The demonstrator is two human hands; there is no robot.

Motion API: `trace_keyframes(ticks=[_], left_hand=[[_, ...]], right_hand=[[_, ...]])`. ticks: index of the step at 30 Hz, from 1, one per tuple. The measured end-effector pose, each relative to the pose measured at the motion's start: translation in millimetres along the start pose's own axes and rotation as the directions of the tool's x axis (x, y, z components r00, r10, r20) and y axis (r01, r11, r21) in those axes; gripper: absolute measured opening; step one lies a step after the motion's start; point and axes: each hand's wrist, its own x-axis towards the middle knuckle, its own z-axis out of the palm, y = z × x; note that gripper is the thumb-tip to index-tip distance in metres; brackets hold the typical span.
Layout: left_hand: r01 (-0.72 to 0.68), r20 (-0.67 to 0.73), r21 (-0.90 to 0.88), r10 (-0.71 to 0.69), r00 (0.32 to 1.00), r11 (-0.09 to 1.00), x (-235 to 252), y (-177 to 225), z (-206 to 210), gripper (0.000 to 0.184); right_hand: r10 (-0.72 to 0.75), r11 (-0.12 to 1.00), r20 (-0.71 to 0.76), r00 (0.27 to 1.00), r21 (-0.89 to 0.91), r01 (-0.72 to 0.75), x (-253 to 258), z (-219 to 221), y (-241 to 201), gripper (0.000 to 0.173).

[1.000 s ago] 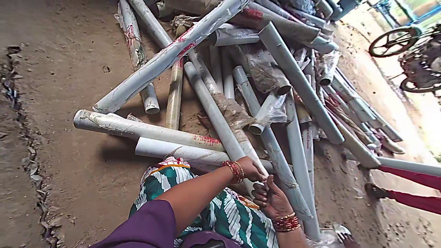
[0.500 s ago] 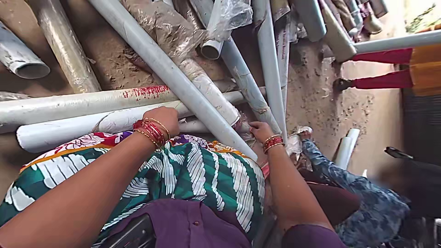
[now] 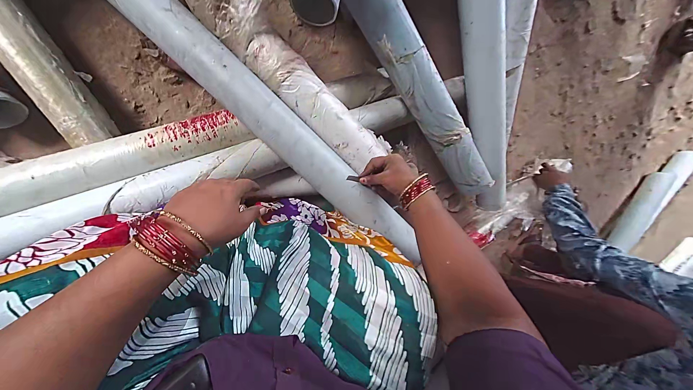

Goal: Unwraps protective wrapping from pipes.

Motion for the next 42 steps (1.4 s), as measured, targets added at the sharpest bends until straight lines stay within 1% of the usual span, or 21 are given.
trace_keyframes(ticks=[2,4,6,8,10,12,14,17,18,21,23,26,29,30,31,33,34,35,37,39,42], left_hand=[[-0.013,-0.023,0.003,0.013,1.0,1.0,2.7,1.4,1.7,0.041],[-0.021,-0.02,0.0,0.021,1.0,1.0,4.5,2.1,3.1,0.04],[-0.022,0.003,-0.005,0.022,1.0,1.0,6.0,2.0,4.5,0.042],[-0.013,0.032,-0.007,0.013,0.999,1.0,8.2,3.0,4.7,0.042],[-0.021,0.03,-0.008,0.021,0.999,1.0,8.0,3.6,5.2,0.042],[-0.044,-0.006,-0.011,0.044,0.999,0.999,7.3,1.9,6.0,0.041],[-0.046,-0.002,-0.02,0.046,0.999,0.999,6.4,1.7,5.1,0.041],[-0.038,0.015,-0.017,0.039,0.999,0.999,5.2,1.7,1.7,0.042],[-0.04,0.019,-0.01,0.04,0.999,0.999,4.8,1.2,2.2,0.042],[-0.049,0.012,-0.018,0.049,0.999,0.999,4.0,-0.2,3.2,0.042],[-0.067,-0.01,-0.029,0.066,0.998,0.997,3.3,-0.7,3.6,0.041],[-0.078,-0.029,-0.042,0.077,0.997,0.996,2.7,-3.1,3.1,0.041],[-0.072,-0.019,-0.044,0.072,0.997,0.996,2.2,-2.4,0.9,0.041],[-0.069,-0.017,-0.04,0.069,0.998,0.997,1.9,-1.9,0.0,0.041],[-0.071,-0.02,-0.037,0.071,0.997,0.997,1.5,-1.8,0.1,0.041],[-0.068,-0.013,-0.04,0.068,0.998,0.997,1.1,-0.7,0.2,0.042],[-0.073,-0.014,-0.04,0.072,0.997,0.997,1.5,-1.1,0.6,0.042],[-0.074,-0.013,-0.039,0.074,0.997,0.996,2.1,-1.3,1.2,0.042],[-0.071,-0.004,-0.034,0.071,0.997,0.997,2.5,-2.0,2.2,0.042],[-0.067,-0.001,-0.035,0.067,0.998,0.997,3.2,-2.3,1.9,0.042],[-0.059,0.01,-0.042,0.059,0.998,0.997,3.7,-0.7,-0.4,0.042]], right_hand=[[-0.026,0.999,0.054,0.998,-0.045,0.029,-11.2,-8.4,3.7,0.005],[0.003,1.0,0.077,0.997,-0.027,-0.001,-20.1,-12.0,5.5,0.005],[0.008,0.997,0.016,1.0,0.077,-0.009,-23.7,-8.6,7.2,0.005],[-0.026,0.982,-0.06,0.998,0.185,0.037,-18.2,-3.2,6.8,0.007],[-0.021,0.976,-0.086,0.996,0.215,0.039,-10.2,4.7,3.4,0.006],[-0.002,0.982,-0.071,0.997,0.186,0.015,-2.5,10.6,0.8,0.006],[0.002,0.99,-0.05,0.999,0.143,0.005,-1.5,12.0,2.3,0.007],[0.008,1.0,0.064,0.998,0.02,-0.01,-5.8,0.1,-1.8,0.009],[-0.002,1.0,0.07,0.998,0.006,0.002,-7.2,-2.2,-3.1,0.008],[-0.088,0.993,-0.082,0.993,0.067,0.093,0.0,3.3,-8.5,0.006],[-0.109,0.993,-0.126,0.986,0.038,0.114,7.9,10.4,-7.8,0.004],[-0.115,0.993,-0.065,0.991,-0.008,0.115,9.4,12.0,-1.9,0.009],[-0.072,0.994,0.084,0.994,-0.07,0.078,2.7,-0.7,-4.9,0.012],[-0.057,0.996,0.111,0.992,-0.058,0.064,2.1,-3.2,-6.5,0.012],[-0.056,0.998,0.095,0.994,-0.009,0.057,1.9,-2.8,-6.4,0.013],[-0.07,0.99,-0.031,0.997,0.12,0.074,4.4,3.6,-4.1,0.013],[-0.075,0.986,-0.09,0.993,0.139,0.087,7.3,8.1,-4.7,0.012],[-0.071,0.988,-0.115,0.991,0.131,0.086,10.1,11.8,-5.3,0.01],[-0.094,0.993,-0.097,0.991,0.063,0.1,12.3,15.3,-3.0,0.01],[-0.139,0.99,-0.032,0.99,-0.019,0.138,10.4,10.4,1.1,0.011],[-0.082,0.993,0.091,0.993,-0.079,0.089,1.5,-1.5,-3.7,0.015]])
